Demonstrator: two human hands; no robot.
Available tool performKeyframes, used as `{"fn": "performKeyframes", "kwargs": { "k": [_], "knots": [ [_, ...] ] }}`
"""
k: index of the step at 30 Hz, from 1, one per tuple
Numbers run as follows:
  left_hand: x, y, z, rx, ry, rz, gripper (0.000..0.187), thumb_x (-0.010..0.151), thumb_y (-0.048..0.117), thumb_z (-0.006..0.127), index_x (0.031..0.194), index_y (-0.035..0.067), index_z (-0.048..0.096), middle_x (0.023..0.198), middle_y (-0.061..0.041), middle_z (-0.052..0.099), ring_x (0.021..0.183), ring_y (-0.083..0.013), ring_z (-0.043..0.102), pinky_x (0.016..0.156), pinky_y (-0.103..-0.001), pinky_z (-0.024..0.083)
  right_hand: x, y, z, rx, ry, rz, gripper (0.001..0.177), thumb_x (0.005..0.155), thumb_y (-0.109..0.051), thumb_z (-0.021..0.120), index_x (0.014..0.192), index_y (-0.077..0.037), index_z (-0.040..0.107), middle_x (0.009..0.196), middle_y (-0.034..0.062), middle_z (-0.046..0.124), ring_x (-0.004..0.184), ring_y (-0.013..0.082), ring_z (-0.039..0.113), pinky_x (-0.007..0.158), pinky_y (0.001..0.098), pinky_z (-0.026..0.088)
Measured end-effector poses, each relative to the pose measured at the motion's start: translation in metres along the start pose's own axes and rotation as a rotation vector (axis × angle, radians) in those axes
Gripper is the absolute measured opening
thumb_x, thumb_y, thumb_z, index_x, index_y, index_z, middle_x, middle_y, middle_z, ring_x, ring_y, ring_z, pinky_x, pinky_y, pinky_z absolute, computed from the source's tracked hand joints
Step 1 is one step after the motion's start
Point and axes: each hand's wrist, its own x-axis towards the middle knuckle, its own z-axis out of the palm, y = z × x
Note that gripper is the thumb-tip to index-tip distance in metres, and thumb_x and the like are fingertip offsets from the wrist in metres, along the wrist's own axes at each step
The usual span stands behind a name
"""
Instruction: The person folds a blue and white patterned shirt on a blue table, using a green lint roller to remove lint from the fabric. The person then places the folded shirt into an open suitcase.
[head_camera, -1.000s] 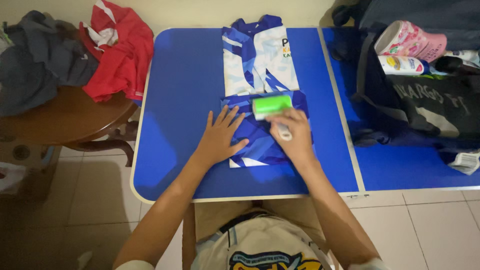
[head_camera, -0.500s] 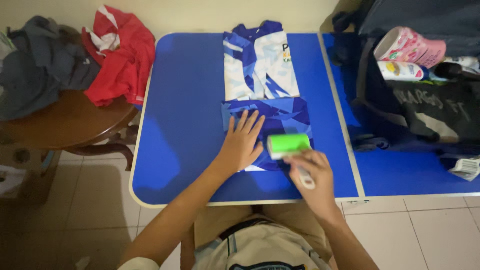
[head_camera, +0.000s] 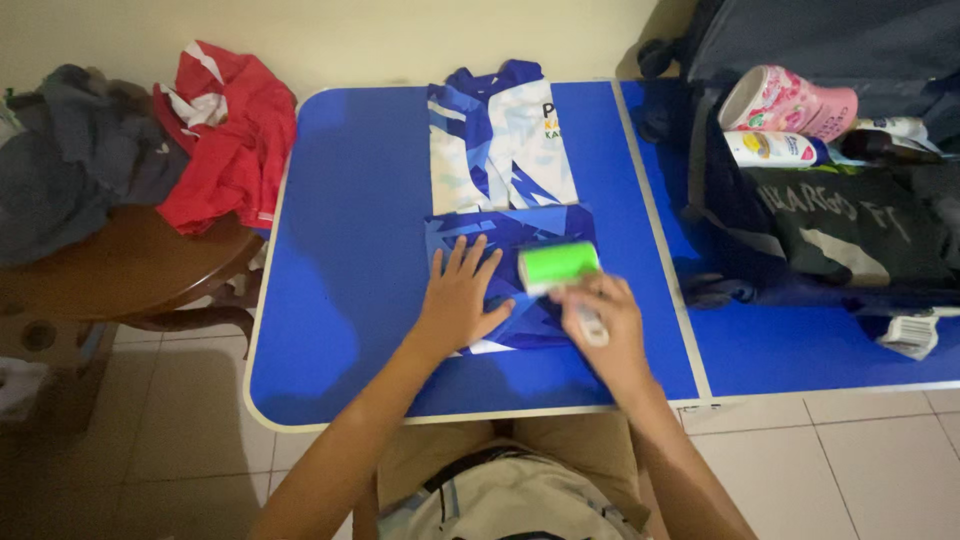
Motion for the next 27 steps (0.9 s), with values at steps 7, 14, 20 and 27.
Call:
{"fn": "performKeyframes", "kwargs": {
  "k": [7,14,20,27],
  "knots": [
    [0.011,0.006,0.012,0.011,0.088,0.056,0.062,0.091,0.042,0.068,0.139,0.005,0.057,0.158,-0.018,0.045,0.148,-0.044,0.035,0.118,-0.065,0.026,-0.082,-0.034,-0.037,0.003,-0.006,0.069,0.031,0.071,-0.003,0.076,0.099,-0.016,0.081,0.095,0.0049,0.069,0.109,0.0291,0.063,0.095,0.0393,0.051],
    [0.009,0.007,0.012,0.002,0.09,0.029,0.068,0.089,0.041,0.068,0.144,0.003,0.054,0.156,-0.019,0.044,0.147,-0.0433,0.034,0.116,-0.068,0.023,-0.015,-0.006,-0.009,0.022,0.005,0.015,0.029,0.076,-0.006,0.076,0.103,-0.014,0.081,0.101,0.0088,0.07,0.106,0.0321,0.062,0.093,0.0399,0.05],
    [0.009,0.011,0.011,0.069,0.05,0.02,0.065,0.092,0.043,0.066,0.147,0.01,0.053,0.156,-0.019,0.043,0.147,-0.0432,0.034,0.116,-0.068,0.024,0.053,0.025,0.016,0.04,0.038,0.059,0.019,0.085,-0.012,0.076,0.103,-0.016,0.082,0.091,0.0113,0.068,0.097,0.0296,0.063,0.09,0.0389,0.05],
    [0.011,0.011,0.008,0.077,0.049,0.025,0.07,0.089,0.049,0.067,0.147,0.011,0.053,0.156,-0.019,0.043,0.147,-0.0428,0.034,0.116,-0.068,0.023,-0.011,0.001,-0.016,0.064,0.013,0.003,0.025,0.077,-0.006,0.077,0.101,-0.014,0.079,0.099,0.0077,0.07,0.103,0.0299,0.062,0.09,0.0389,0.05]
  ]
}}
